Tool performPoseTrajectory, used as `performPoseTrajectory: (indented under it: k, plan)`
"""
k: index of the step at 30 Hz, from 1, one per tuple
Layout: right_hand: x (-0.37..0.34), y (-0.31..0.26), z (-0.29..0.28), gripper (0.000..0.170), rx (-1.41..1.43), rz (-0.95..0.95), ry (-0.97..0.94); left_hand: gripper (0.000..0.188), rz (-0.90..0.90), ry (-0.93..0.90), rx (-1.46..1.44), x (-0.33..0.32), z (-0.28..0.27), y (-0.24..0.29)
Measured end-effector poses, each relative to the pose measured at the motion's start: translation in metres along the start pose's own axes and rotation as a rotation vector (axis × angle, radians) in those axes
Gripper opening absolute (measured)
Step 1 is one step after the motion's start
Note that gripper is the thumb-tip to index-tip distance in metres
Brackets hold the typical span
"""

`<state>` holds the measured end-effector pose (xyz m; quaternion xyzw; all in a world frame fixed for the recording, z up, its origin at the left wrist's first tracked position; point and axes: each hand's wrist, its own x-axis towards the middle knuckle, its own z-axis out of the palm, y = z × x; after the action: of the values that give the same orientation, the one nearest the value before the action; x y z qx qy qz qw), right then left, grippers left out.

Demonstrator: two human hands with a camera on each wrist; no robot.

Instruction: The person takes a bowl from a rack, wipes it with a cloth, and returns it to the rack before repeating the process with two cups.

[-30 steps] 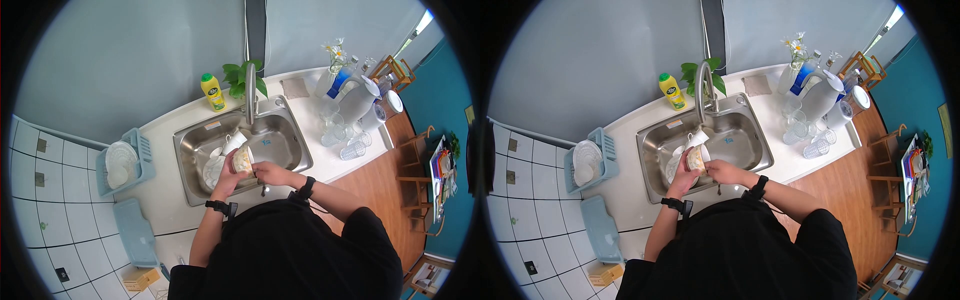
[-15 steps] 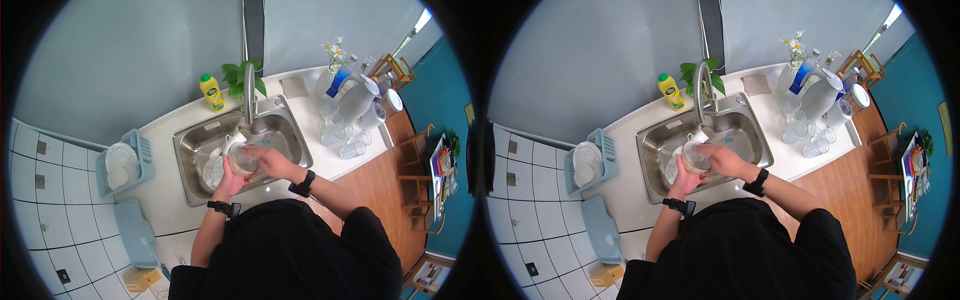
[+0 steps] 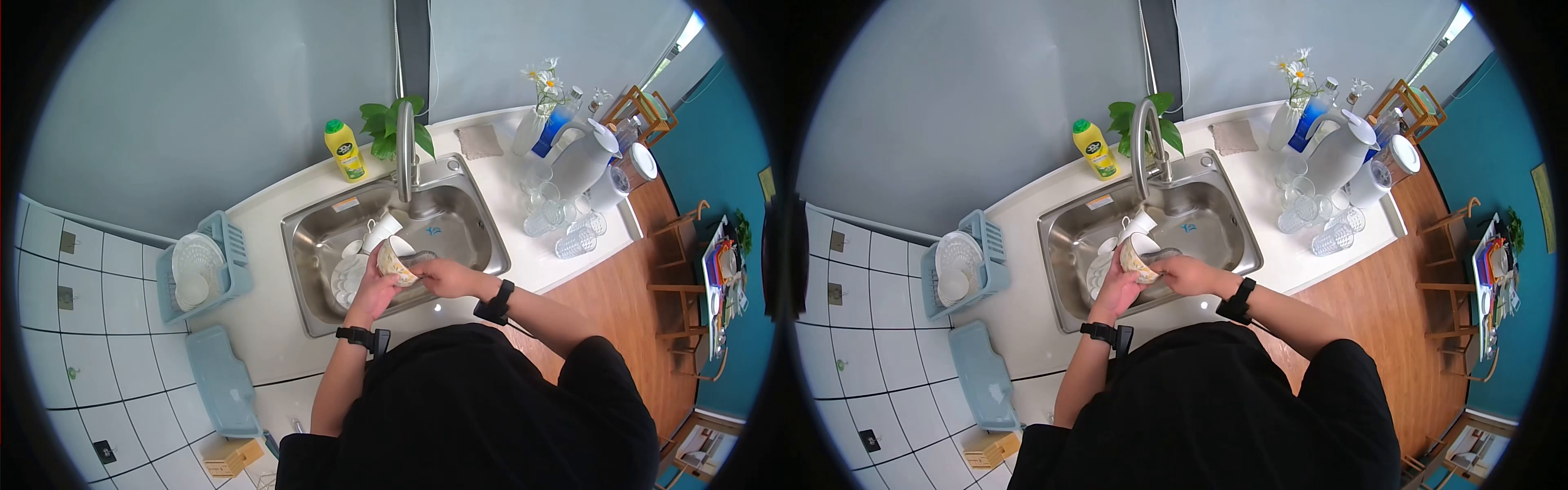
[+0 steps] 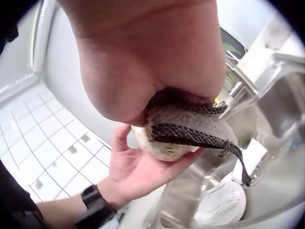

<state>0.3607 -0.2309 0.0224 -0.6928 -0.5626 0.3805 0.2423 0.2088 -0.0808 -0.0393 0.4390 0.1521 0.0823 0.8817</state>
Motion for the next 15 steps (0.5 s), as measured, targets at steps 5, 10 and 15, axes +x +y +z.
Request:
performPoseTrajectory:
  k: [5, 10, 15]
  plan:
    - [0.011, 0.0, 0.015, 0.044, 0.855, 0.118, 0.086, 0.053, -0.038, 0.068, -0.32, 0.01, -0.003, -0.007]
    - [0.011, -0.012, 0.001, 0.045, 1.535, 0.33, 0.169, 0.057, -0.25, 0.186, -0.376, 0.014, 0.003, 0.0]
    - [0.011, -0.007, -0.011, 0.044, 1.163, 0.12, 0.384, 0.055, -0.137, 0.065, -0.439, 0.007, 0.002, 0.003]
